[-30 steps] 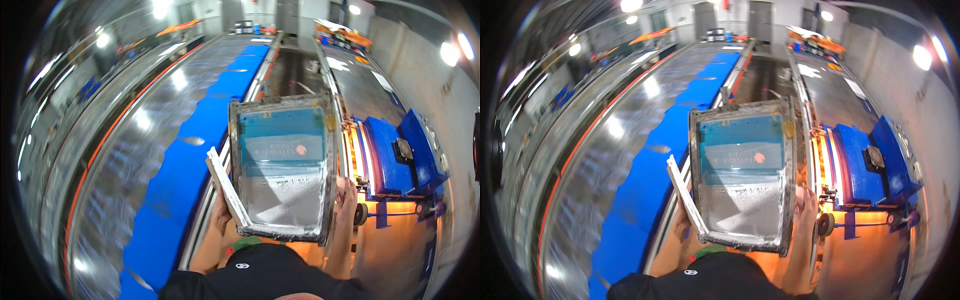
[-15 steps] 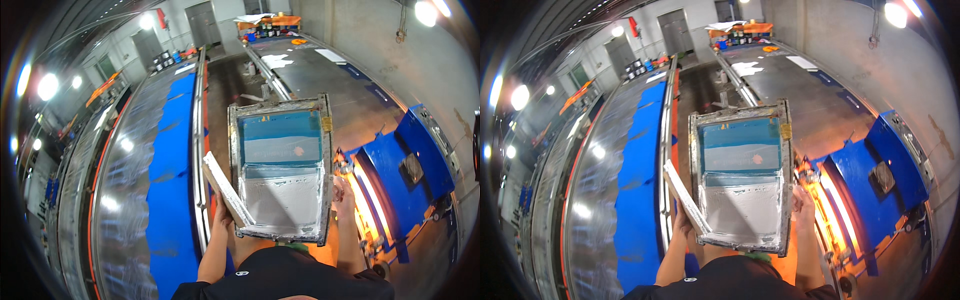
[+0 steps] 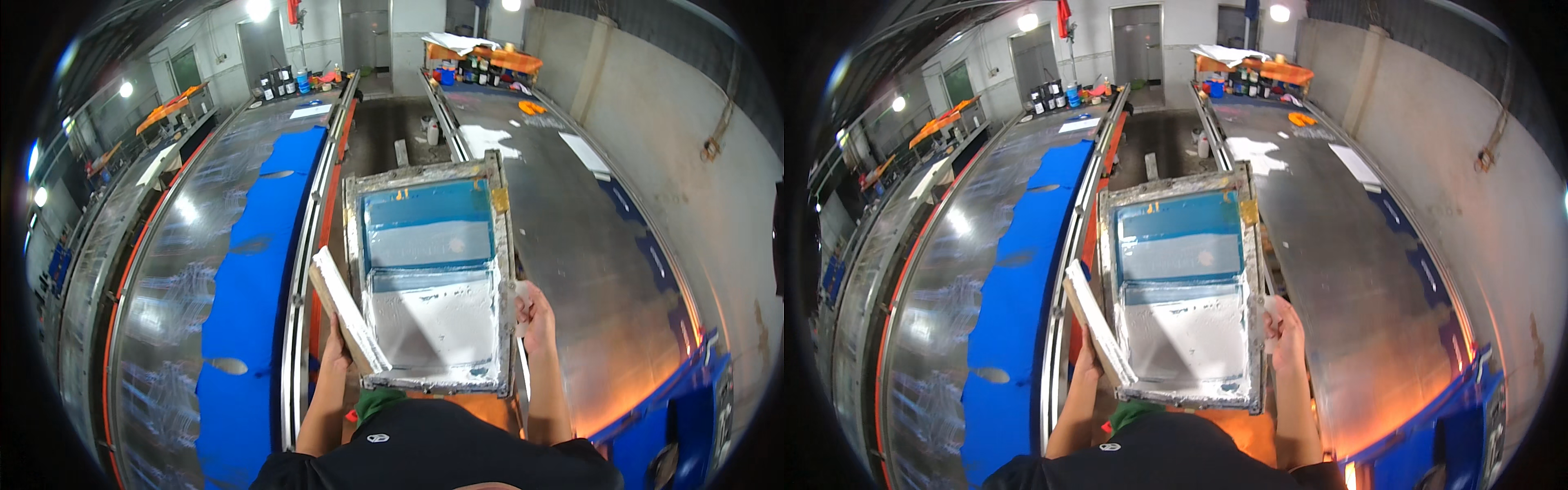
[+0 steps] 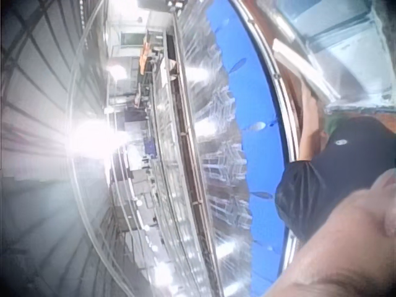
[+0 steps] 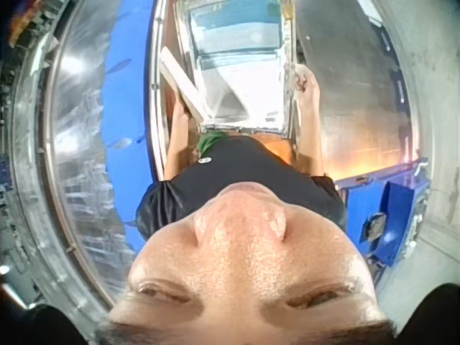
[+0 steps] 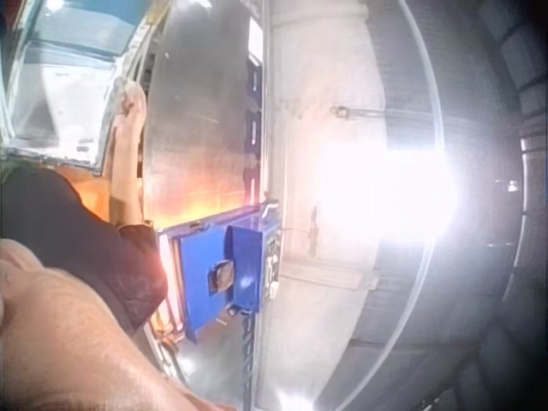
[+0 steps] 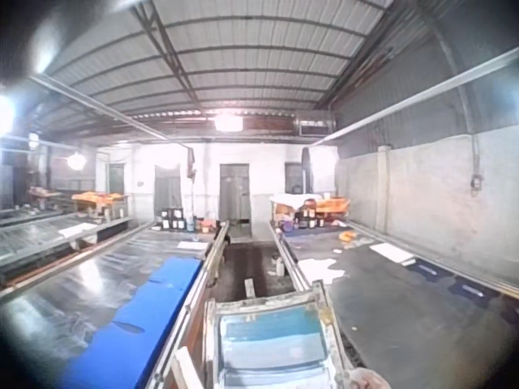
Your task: The person repeatedly prints a white logo onto blue t-shirts using a screen printing frame and squeegee. After printing, the person carries the screen to a workbench, scrapes off excess ink, and prepares the screen for reuse.
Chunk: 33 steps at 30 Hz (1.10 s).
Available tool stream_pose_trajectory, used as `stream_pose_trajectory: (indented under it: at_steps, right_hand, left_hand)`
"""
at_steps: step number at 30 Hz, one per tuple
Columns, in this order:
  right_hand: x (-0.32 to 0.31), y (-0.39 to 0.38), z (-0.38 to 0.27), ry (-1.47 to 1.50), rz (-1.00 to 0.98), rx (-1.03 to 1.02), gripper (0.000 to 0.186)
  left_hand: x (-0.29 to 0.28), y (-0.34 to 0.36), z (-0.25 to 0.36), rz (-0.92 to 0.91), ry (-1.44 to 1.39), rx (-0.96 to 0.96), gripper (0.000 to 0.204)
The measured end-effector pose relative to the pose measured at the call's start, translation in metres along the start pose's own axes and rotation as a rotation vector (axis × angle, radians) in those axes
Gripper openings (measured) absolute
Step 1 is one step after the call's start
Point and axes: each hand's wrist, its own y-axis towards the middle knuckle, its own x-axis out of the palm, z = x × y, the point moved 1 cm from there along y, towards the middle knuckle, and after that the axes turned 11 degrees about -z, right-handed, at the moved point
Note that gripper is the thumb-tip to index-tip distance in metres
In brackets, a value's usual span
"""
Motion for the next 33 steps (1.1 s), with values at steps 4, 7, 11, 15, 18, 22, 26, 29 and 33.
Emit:
stream_pose_trajectory:
  at_steps: [4,7,11,15,18,22,26,29,33]
  right_hand:
    - [0.011,0.097,0.019,-0.028,0.039,0.058,0.022]
    - [0.027,0.216,0.041,0.006,0.168,0.003,0.028]
    - [0.021,0.346,0.064,0.131,0.043,0.017,0.023]
    - [0.064,0.432,0.039,0.043,0.153,-0.074,0.02]
    - [0.064,0.426,0.069,0.05,0.228,0.002,0.022]
    - [0.07,0.592,0.088,0.062,0.267,0.048,0.025]
    - [0.064,0.797,0.123,0.029,0.284,0.048,0.029]
    - [0.124,0.922,0.117,0.03,0.081,0.053,0.034]
    - [0.156,1.052,0.133,0.019,0.024,0.137,0.032]
  left_hand:
    - [-0.006,0.085,0.021,-0.002,0.019,-0.018,0.082]
    - [0.014,0.207,0.066,0.084,0.08,-0.061,0.078]
    - [0.026,0.363,0.13,0.015,0.151,-0.028,0.077]
    - [0.053,0.493,0.174,-0.141,0.088,-0.104,0.079]
    - [0.019,0.51,0.173,0.013,0.169,-0.229,0.082]
    - [0.027,0.669,0.21,-0.04,0.145,-0.238,0.082]
    - [0.043,0.835,0.258,-0.095,0.17,-0.129,0.082]
    - [0.03,0.915,0.302,0.047,0.172,-0.167,0.089]
    - [0.023,0.996,0.339,0.064,0.12,-0.164,0.087]
